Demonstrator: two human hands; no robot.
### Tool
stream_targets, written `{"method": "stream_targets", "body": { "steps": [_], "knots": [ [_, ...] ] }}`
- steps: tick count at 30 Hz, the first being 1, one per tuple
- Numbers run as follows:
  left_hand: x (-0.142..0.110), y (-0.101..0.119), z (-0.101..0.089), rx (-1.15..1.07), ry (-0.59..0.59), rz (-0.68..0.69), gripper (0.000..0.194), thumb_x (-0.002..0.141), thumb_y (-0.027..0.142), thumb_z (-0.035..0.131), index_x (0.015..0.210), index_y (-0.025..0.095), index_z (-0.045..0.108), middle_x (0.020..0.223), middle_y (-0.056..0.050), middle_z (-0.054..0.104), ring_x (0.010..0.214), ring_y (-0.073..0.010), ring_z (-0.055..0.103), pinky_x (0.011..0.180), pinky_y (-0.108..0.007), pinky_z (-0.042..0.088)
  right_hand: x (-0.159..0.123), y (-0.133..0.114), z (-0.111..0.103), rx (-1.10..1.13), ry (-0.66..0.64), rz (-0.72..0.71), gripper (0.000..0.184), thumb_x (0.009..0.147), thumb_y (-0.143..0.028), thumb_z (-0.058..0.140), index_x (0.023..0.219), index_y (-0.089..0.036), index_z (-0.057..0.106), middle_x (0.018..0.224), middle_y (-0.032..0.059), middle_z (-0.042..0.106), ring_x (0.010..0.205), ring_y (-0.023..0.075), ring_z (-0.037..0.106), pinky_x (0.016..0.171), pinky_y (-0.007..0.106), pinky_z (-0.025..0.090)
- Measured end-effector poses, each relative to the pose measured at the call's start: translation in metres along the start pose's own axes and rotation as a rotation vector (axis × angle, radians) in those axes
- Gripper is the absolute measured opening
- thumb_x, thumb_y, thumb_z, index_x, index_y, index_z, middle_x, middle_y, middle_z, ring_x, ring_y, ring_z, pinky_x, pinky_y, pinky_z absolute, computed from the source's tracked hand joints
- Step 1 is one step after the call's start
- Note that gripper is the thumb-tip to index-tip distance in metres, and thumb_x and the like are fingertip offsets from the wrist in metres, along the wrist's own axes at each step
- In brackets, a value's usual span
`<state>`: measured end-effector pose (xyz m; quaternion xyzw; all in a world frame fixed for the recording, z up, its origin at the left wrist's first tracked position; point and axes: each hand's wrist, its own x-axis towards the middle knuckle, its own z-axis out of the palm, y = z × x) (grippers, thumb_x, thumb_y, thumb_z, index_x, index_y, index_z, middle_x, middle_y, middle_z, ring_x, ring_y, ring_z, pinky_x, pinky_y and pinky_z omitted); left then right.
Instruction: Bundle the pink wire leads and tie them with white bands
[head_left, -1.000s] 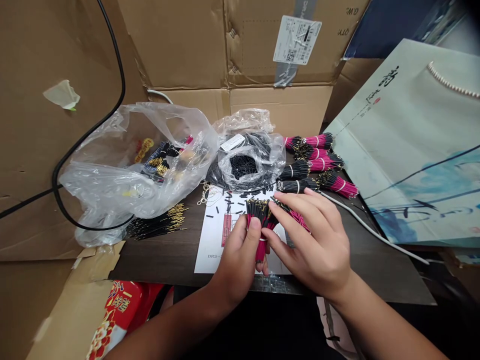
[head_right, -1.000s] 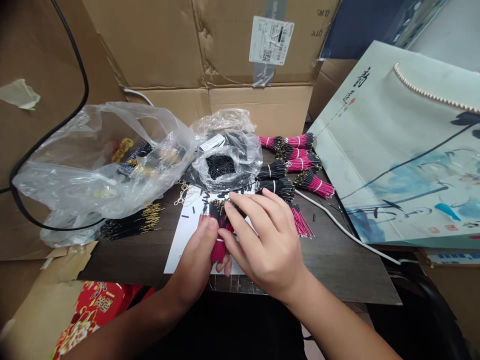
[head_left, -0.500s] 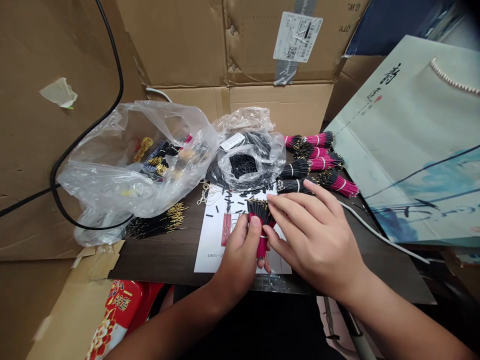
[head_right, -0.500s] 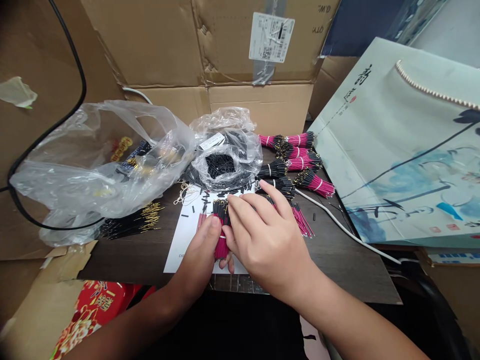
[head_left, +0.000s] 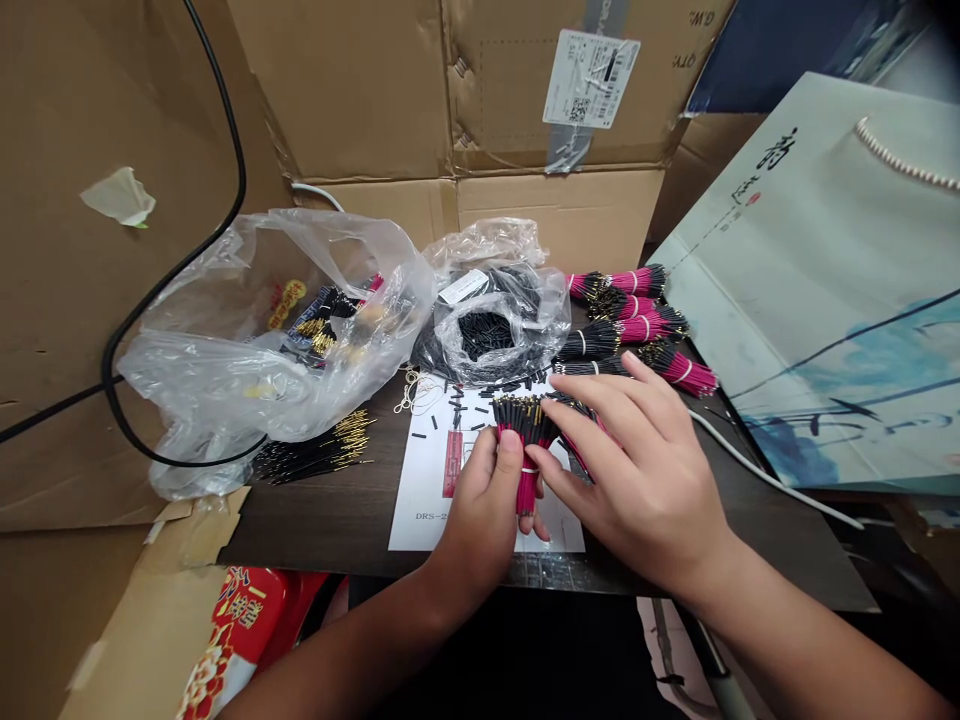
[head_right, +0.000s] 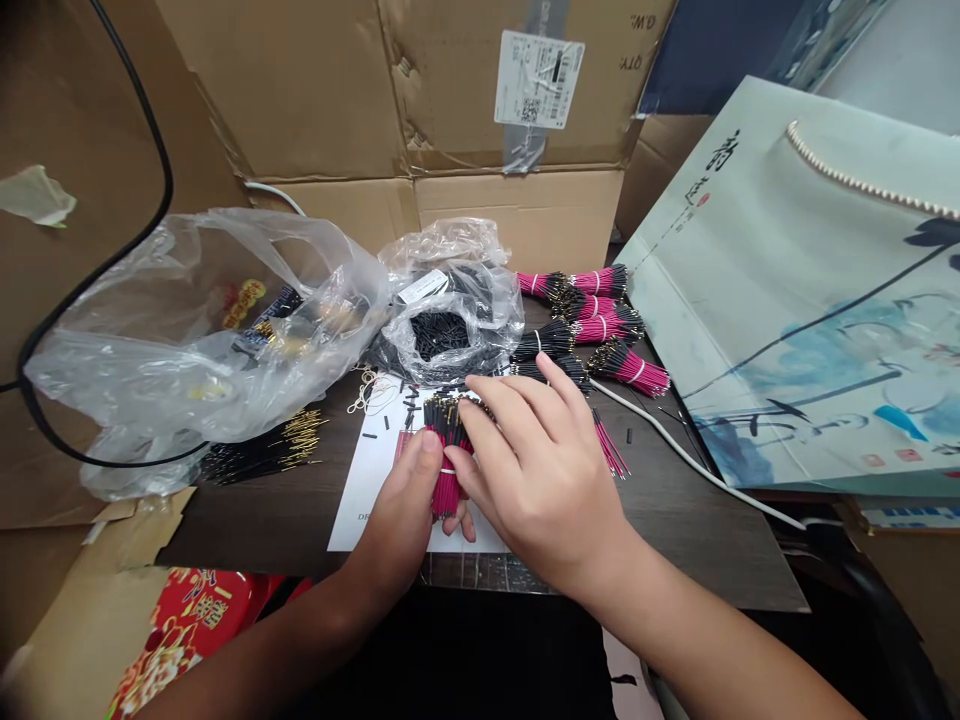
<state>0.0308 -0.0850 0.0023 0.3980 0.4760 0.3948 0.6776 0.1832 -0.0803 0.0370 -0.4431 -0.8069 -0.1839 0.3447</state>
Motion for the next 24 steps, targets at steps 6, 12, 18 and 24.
{"method": "stream_targets", "body": {
  "steps": [6, 12, 18, 24],
  "knots": [
    [0.0, 0.002, 0.002, 0.019, 0.001, -0.014, 0.041, 0.095, 0.063, 0.042, 0.088, 0.023, 0.044, 0.071, 0.003, 0.049, 0.049, -0.0095, 0.046, 0.047, -0.026, 0.052, 0.002, 0.002, 0.0, 0.019, -0.039, -0.032, 0.027, 0.082, -0.024, 0.072, 0.107, -0.014, 0.069, 0.11, 0.0085, 0.074, 0.105, 0.026, 0.065, 0.114, 0.055, 0.043],
    [0.001, 0.001, 0.001, 0.04, 0.005, -0.004, 0.041, 0.096, 0.062, 0.042, 0.088, 0.022, 0.044, 0.069, 0.003, 0.05, 0.05, -0.0094, 0.048, 0.048, -0.024, 0.05, 0.003, 0.007, 0.005, 0.09, -0.035, -0.019, 0.022, 0.082, -0.023, 0.071, 0.103, -0.016, 0.067, 0.105, 0.0062, 0.074, 0.1, 0.0221, 0.065, 0.114, 0.052, 0.044],
    [0.002, 0.004, 0.0, 0.054, 0.004, -0.018, 0.043, 0.095, 0.064, 0.041, 0.088, 0.022, 0.043, 0.069, 0.004, 0.051, 0.05, -0.0084, 0.048, 0.048, -0.024, 0.051, 0.004, 0.01, 0.004, 0.083, -0.044, -0.007, 0.03, 0.081, -0.023, 0.072, 0.109, -0.014, 0.067, 0.109, 0.0083, 0.073, 0.103, 0.0244, 0.065, 0.114, 0.053, 0.042],
    [0.002, 0.002, 0.0, 0.038, -0.015, -0.014, 0.043, 0.096, 0.063, 0.041, 0.088, 0.021, 0.044, 0.069, 0.004, 0.052, 0.049, -0.0077, 0.048, 0.049, -0.024, 0.051, 0.006, 0.012, 0.007, 0.116, -0.04, -0.018, 0.02, 0.08, -0.02, 0.072, 0.098, -0.015, 0.067, 0.1, 0.0069, 0.073, 0.098, 0.0229, 0.066, 0.114, 0.052, 0.043]
  ]
}}
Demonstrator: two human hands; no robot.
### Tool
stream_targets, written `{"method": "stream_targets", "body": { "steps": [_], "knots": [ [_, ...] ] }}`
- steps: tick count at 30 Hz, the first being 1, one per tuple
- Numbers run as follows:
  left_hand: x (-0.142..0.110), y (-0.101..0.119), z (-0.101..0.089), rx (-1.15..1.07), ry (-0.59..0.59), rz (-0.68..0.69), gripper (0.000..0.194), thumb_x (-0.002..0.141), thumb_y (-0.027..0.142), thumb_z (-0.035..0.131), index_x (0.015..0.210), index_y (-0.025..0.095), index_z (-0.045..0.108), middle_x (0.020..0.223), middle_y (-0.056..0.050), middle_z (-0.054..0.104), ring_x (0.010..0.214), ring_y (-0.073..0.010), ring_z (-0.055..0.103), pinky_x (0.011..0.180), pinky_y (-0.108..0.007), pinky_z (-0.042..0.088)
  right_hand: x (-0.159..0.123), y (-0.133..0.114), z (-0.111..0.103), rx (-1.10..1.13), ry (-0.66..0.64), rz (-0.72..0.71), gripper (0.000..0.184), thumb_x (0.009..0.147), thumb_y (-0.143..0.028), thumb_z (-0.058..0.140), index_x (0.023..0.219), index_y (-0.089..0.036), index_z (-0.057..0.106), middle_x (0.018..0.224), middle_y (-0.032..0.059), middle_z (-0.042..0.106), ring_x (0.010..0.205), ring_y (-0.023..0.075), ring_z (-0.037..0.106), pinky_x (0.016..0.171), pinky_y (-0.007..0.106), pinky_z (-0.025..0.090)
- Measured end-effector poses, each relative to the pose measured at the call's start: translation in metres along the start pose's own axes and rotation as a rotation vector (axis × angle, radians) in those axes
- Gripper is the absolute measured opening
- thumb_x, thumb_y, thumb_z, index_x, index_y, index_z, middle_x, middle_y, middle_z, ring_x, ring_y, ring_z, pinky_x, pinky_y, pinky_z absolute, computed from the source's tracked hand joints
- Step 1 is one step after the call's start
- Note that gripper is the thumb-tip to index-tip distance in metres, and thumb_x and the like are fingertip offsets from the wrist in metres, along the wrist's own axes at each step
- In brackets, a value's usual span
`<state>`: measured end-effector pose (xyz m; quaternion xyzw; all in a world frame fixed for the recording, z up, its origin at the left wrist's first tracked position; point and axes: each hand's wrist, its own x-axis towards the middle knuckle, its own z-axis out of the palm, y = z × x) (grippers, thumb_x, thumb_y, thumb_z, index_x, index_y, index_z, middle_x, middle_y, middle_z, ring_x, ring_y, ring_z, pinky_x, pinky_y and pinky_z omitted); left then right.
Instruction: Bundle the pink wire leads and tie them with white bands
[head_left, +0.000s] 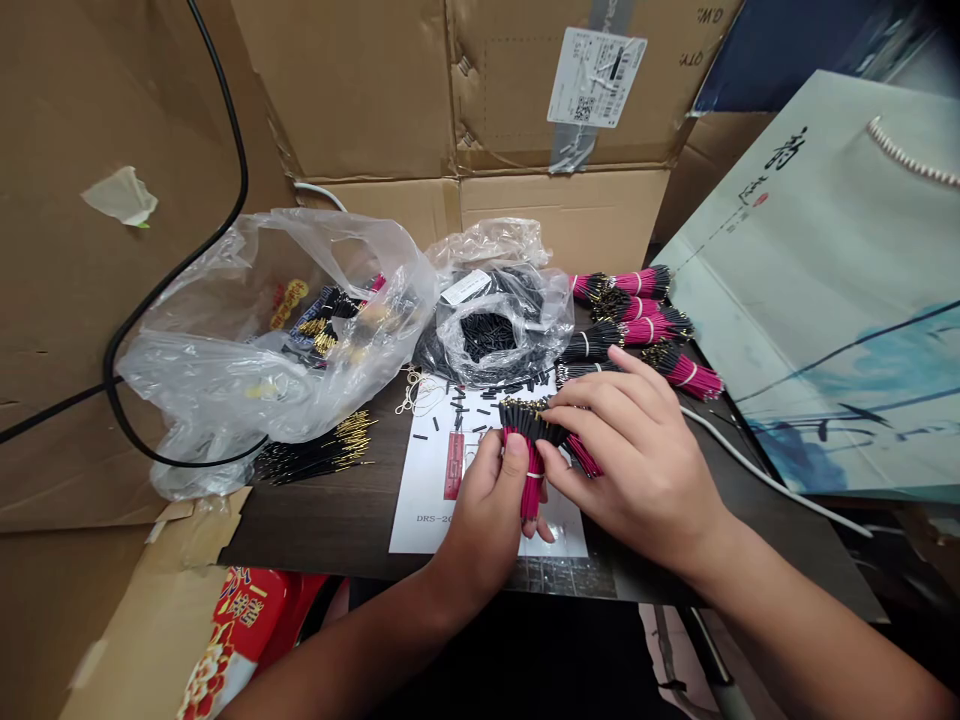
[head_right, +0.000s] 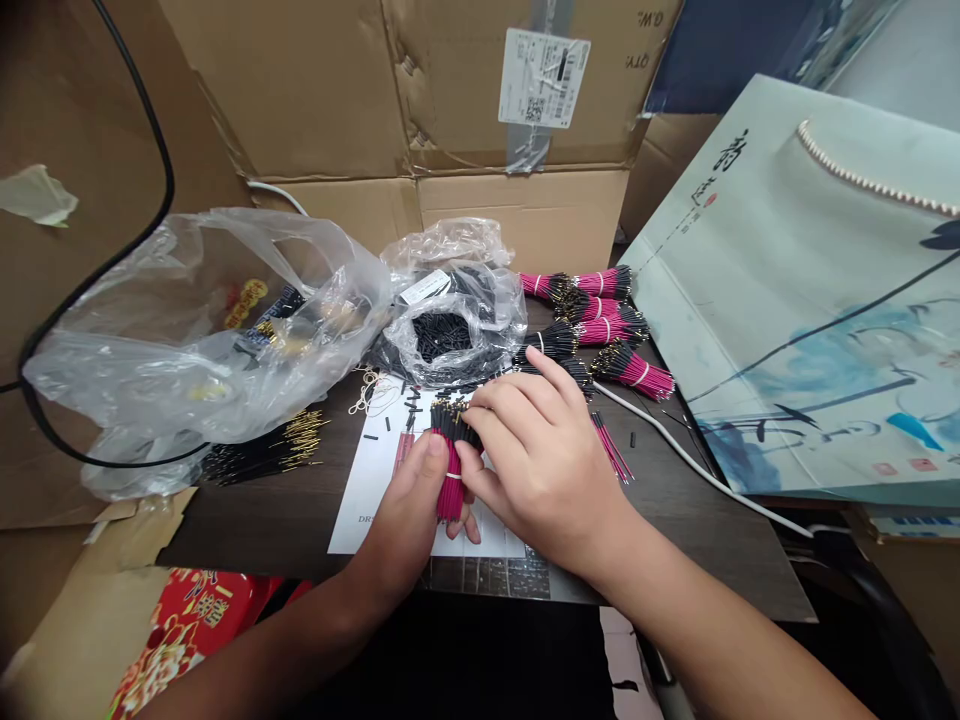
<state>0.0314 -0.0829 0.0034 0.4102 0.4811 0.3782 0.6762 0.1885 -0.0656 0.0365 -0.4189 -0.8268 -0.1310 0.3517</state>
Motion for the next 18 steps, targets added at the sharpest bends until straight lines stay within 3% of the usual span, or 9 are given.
{"method": "stream_targets", "body": {
  "steps": [4, 9, 18],
  "knots": [
    [0.0, -0.001, 0.0, 0.002, 0.003, -0.002, 0.043, 0.095, 0.064, 0.042, 0.089, 0.021, 0.044, 0.066, 0.005, 0.05, 0.049, -0.0084, 0.049, 0.049, -0.025, 0.051, 0.0, 0.001, 0.001, 0.01, 0.0, -0.001, 0.017, 0.079, -0.019, 0.072, 0.095, -0.015, 0.068, 0.098, 0.0068, 0.073, 0.098, 0.0232, 0.066, 0.114, 0.053, 0.042],
    [0.001, 0.0, -0.001, 0.028, 0.016, 0.008, 0.044, 0.095, 0.065, 0.041, 0.09, 0.021, 0.045, 0.069, 0.004, 0.051, 0.05, -0.0085, 0.049, 0.048, -0.023, 0.049, 0.002, 0.001, -0.005, 0.001, -0.033, -0.021, 0.032, 0.082, -0.026, 0.072, 0.11, -0.013, 0.068, 0.11, 0.0097, 0.072, 0.101, 0.025, 0.065, 0.113, 0.054, 0.043],
    [0.001, -0.003, -0.001, 0.049, 0.048, -0.035, 0.051, 0.094, 0.071, 0.034, 0.091, 0.022, 0.046, 0.066, 0.003, 0.05, 0.051, -0.0117, 0.052, 0.052, -0.028, 0.053, 0.007, 0.001, -0.011, -0.068, -0.056, -0.097, 0.02, 0.082, -0.02, 0.072, 0.101, -0.013, 0.07, 0.101, 0.0073, 0.075, 0.096, 0.0237, 0.067, 0.111, 0.052, 0.046]
  ]
}}
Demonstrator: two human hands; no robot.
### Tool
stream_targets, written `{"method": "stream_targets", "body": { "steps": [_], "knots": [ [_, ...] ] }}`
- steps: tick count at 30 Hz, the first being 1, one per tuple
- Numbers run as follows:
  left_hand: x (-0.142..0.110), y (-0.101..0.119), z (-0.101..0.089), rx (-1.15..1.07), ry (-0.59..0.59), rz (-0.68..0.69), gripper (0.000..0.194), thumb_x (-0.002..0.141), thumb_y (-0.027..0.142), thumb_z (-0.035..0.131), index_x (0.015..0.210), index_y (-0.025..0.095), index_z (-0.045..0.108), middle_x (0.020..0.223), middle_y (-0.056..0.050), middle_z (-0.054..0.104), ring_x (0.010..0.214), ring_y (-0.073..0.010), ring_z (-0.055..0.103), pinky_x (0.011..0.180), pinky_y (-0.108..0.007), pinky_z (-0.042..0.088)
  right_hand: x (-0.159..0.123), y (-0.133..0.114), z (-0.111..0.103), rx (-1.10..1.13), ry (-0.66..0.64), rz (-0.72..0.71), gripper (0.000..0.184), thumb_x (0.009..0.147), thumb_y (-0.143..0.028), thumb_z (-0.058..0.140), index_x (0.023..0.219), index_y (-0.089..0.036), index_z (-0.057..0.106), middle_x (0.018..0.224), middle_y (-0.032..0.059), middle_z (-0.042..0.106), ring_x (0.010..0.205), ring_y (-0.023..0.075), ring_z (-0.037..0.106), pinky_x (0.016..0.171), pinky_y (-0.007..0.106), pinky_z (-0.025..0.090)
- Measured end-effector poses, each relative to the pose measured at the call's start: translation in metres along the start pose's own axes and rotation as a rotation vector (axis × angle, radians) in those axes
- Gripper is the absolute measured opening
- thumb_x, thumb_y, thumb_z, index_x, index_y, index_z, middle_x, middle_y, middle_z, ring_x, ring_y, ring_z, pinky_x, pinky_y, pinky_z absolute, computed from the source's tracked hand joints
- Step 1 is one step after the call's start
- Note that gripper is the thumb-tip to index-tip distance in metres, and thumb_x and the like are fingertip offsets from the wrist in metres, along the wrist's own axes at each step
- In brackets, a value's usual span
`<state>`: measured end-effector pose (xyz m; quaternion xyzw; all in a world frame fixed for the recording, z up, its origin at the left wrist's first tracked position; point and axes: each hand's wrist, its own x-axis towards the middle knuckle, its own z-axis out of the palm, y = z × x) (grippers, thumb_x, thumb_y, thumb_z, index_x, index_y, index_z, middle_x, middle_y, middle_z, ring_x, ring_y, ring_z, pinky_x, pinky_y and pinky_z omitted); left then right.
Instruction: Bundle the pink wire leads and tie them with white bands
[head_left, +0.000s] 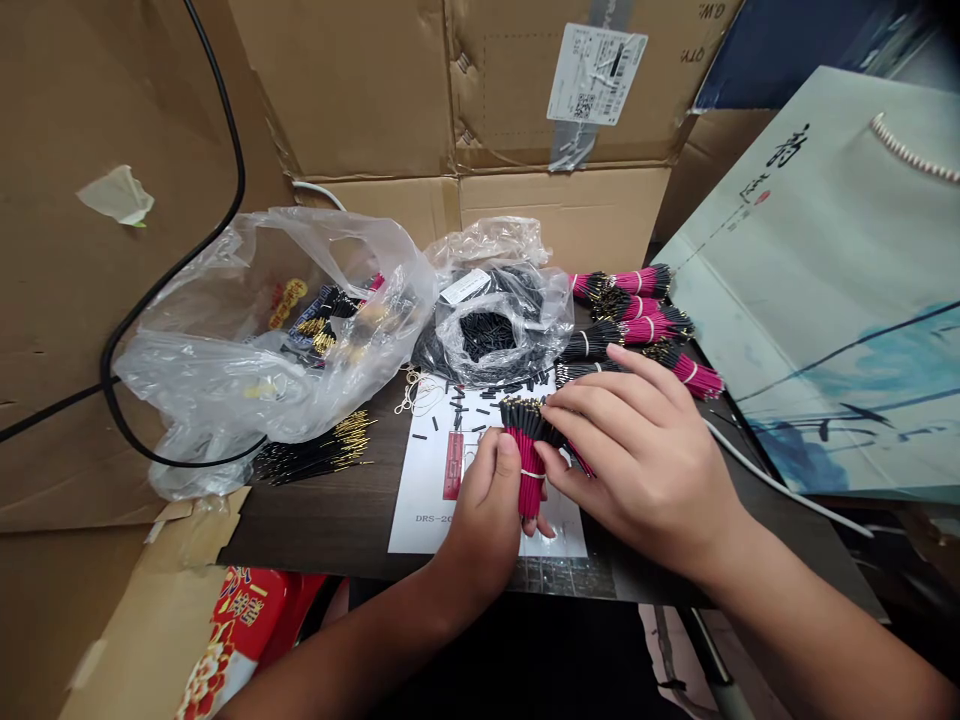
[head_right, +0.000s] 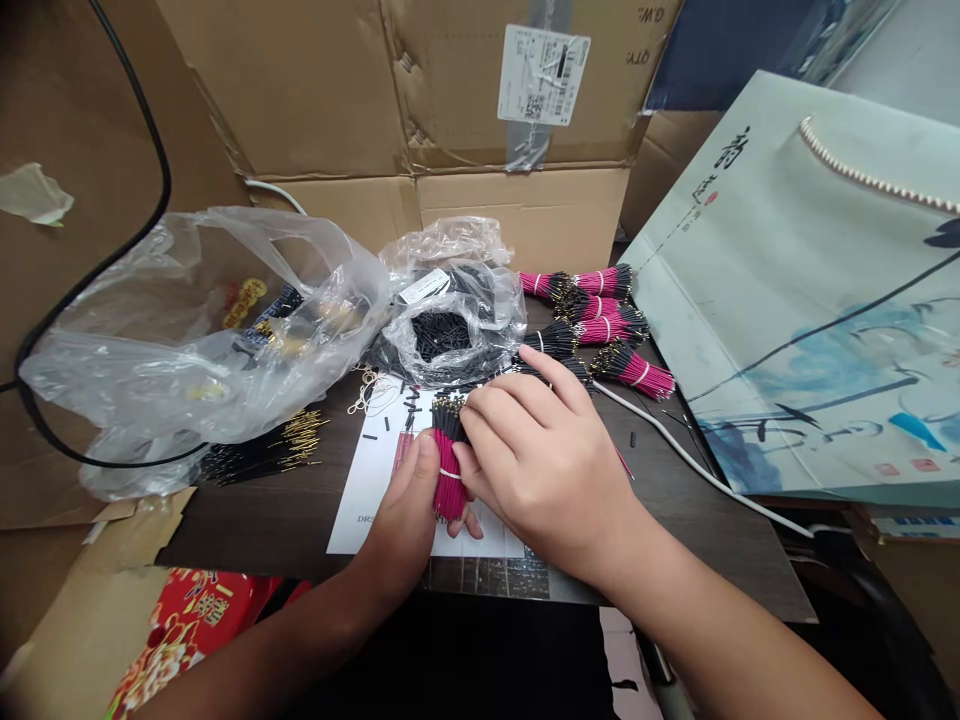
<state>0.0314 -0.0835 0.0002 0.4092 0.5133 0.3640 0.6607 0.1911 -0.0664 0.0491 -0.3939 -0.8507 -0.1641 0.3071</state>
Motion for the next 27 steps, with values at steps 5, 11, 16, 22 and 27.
{"method": "stream_targets", "body": {
  "steps": [5, 11, 16, 22, 27],
  "knots": [
    [-0.001, -0.002, -0.001, 0.002, -0.036, 0.045, 0.046, 0.095, 0.068, 0.035, 0.09, 0.022, 0.044, 0.062, 0.005, 0.05, 0.05, -0.0111, 0.053, 0.051, -0.026, 0.049, -0.002, 0.001, 0.003, 0.036, 0.057, -0.033, 0.02, 0.079, -0.015, 0.073, 0.099, -0.013, 0.07, 0.098, 0.0072, 0.076, 0.094, 0.0232, 0.068, 0.11, 0.052, 0.046],
    [0.002, 0.001, -0.011, -0.05, -0.192, 0.109, 0.054, 0.079, 0.047, 0.077, 0.114, 0.02, 0.047, 0.075, 0.004, 0.059, 0.055, -0.0097, 0.057, 0.055, -0.024, 0.049, -0.011, 0.009, 0.003, 0.381, 0.094, 0.208, 0.044, 0.083, -0.017, 0.068, 0.126, -0.012, 0.063, 0.126, 0.0142, 0.066, 0.117, 0.0254, 0.062, 0.104, 0.047, 0.05],
    [0.003, 0.002, -0.015, -0.22, -0.395, 0.091, 0.035, 0.09, 0.045, 0.066, 0.104, 0.015, 0.053, 0.075, -0.002, 0.063, 0.063, -0.013, 0.061, 0.063, -0.027, 0.051, -0.021, 0.011, 0.007, 0.56, 0.028, 0.209, 0.054, 0.084, -0.019, 0.068, 0.136, -0.015, 0.056, 0.135, 0.0139, 0.062, 0.125, 0.0258, 0.059, 0.106, 0.046, 0.049],
    [0.006, 0.002, -0.012, -0.462, -0.485, -0.009, 0.03, 0.088, 0.043, 0.059, 0.092, 0.013, 0.062, 0.073, -0.006, 0.064, 0.064, -0.0177, 0.061, 0.062, -0.032, 0.052, -0.029, 0.009, 0.016, 0.447, 0.127, 0.146, 0.061, 0.081, -0.017, 0.073, 0.139, -0.017, 0.054, 0.134, 0.0124, 0.065, 0.124, 0.025, 0.062, 0.108, 0.046, 0.05],
    [0.015, -0.002, -0.014, -0.436, -0.576, -0.039, 0.052, 0.09, 0.058, 0.052, 0.072, 0.011, 0.065, 0.062, -0.007, 0.059, 0.065, -0.0181, 0.059, 0.074, -0.033, 0.05, -0.034, 0.011, 0.024, 0.466, 0.154, 0.156, 0.065, 0.077, -0.026, 0.081, 0.136, -0.018, 0.056, 0.126, 0.0114, 0.07, 0.119, 0.0258, 0.065, 0.106, 0.047, 0.052]
  ]
}}
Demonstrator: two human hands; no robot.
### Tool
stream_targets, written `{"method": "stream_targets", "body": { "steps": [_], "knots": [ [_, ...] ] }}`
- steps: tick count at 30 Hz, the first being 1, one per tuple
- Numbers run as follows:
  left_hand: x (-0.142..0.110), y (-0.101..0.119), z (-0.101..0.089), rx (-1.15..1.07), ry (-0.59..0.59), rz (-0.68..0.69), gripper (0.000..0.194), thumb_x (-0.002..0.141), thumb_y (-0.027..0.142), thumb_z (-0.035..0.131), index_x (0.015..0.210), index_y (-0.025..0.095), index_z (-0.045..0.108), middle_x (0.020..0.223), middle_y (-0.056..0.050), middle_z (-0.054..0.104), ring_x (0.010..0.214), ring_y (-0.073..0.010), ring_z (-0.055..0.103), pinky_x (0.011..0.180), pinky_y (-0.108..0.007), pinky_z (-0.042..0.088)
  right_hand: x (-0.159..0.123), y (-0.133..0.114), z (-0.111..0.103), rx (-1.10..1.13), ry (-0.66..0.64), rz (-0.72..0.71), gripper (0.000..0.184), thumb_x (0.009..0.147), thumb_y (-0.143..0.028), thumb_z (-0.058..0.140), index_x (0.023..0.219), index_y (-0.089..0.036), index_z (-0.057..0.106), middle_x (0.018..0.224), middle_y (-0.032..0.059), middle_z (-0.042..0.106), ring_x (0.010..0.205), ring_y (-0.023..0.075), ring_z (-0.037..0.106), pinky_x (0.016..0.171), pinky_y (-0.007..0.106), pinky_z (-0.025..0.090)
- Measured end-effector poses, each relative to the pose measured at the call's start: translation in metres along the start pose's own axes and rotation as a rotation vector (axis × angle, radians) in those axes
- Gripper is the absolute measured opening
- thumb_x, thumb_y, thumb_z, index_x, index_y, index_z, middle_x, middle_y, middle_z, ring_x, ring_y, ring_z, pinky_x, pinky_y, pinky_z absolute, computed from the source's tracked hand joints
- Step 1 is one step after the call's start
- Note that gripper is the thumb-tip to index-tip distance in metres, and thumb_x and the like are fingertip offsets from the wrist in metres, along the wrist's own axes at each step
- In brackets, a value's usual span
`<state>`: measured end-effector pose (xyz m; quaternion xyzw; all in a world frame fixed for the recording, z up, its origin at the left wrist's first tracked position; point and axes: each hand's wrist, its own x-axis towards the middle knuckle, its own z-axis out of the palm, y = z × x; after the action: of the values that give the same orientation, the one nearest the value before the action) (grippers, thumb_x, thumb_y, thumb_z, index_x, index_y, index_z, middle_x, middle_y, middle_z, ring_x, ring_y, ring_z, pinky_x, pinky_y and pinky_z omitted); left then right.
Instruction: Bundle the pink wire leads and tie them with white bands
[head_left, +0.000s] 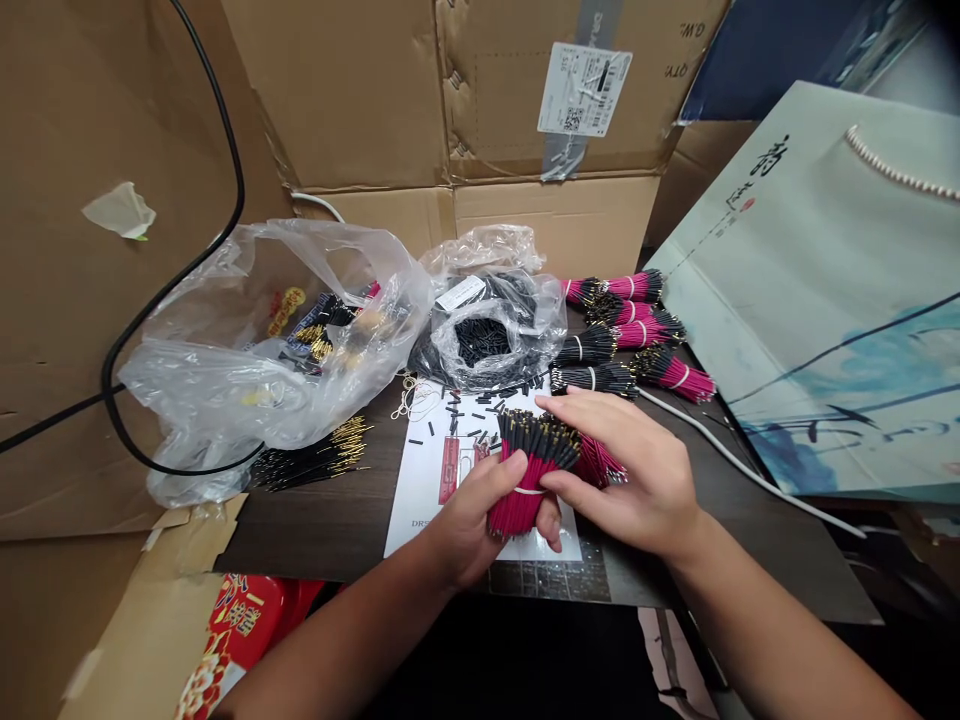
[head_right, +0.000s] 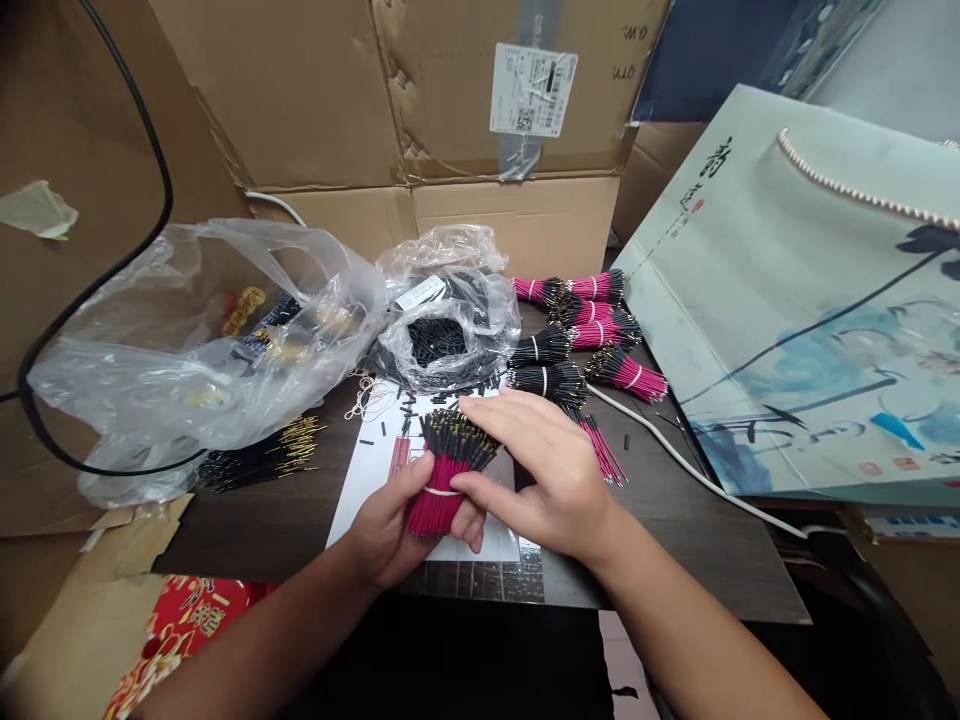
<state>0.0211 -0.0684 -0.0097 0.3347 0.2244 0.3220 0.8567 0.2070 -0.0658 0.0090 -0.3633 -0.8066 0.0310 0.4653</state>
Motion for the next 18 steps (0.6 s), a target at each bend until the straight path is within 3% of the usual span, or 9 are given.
{"method": "stream_targets", "body": {
  "steps": [4, 9, 14, 18],
  "knots": [
    [0.003, -0.002, -0.005, -0.03, -0.049, -0.022, 0.054, 0.077, 0.067, 0.068, 0.082, 0.014, 0.063, 0.074, -0.004, 0.053, 0.067, -0.0153, 0.053, 0.067, -0.031, 0.049, -0.005, 0.001, 0.006, 0.108, -0.031, 0.089, 0.07, 0.075, -0.029, 0.082, 0.138, -0.017, 0.053, 0.128, 0.0126, 0.069, 0.118, 0.0248, 0.065, 0.103, 0.045, 0.054],
    [0.002, -0.004, -0.009, 0.049, -0.05, -0.038, 0.061, 0.071, 0.073, 0.07, 0.081, 0.014, 0.062, 0.077, -0.004, 0.052, 0.067, -0.0139, 0.053, 0.065, -0.028, 0.043, -0.007, -0.002, 0.011, 0.151, 0.037, 0.079, 0.063, 0.073, -0.023, 0.083, 0.13, -0.017, 0.056, 0.129, 0.0148, 0.068, 0.119, 0.0264, 0.065, 0.101, 0.049, 0.054],
    [0.002, -0.006, -0.012, 0.086, 0.038, -0.044, 0.061, 0.067, 0.071, 0.074, 0.081, 0.013, 0.063, 0.074, -0.003, 0.054, 0.069, -0.0139, 0.052, 0.069, -0.028, 0.041, -0.007, -0.003, 0.009, 0.036, 0.107, 0.043, 0.052, 0.073, -0.017, 0.081, 0.121, -0.02, 0.061, 0.123, 0.0122, 0.072, 0.114, 0.0263, 0.067, 0.099, 0.053, 0.056],
    [0.003, -0.007, -0.013, 0.1, -0.009, -0.09, 0.051, 0.067, 0.063, 0.079, 0.075, 0.014, 0.064, 0.07, -0.003, 0.054, 0.068, -0.0147, 0.053, 0.07, -0.03, 0.043, -0.006, -0.006, 0.009, 0.034, 0.112, 0.031, 0.047, 0.075, -0.016, 0.079, 0.119, -0.021, 0.063, 0.116, 0.009, 0.075, 0.107, 0.0249, 0.071, 0.098, 0.054, 0.057]
  ]
}}
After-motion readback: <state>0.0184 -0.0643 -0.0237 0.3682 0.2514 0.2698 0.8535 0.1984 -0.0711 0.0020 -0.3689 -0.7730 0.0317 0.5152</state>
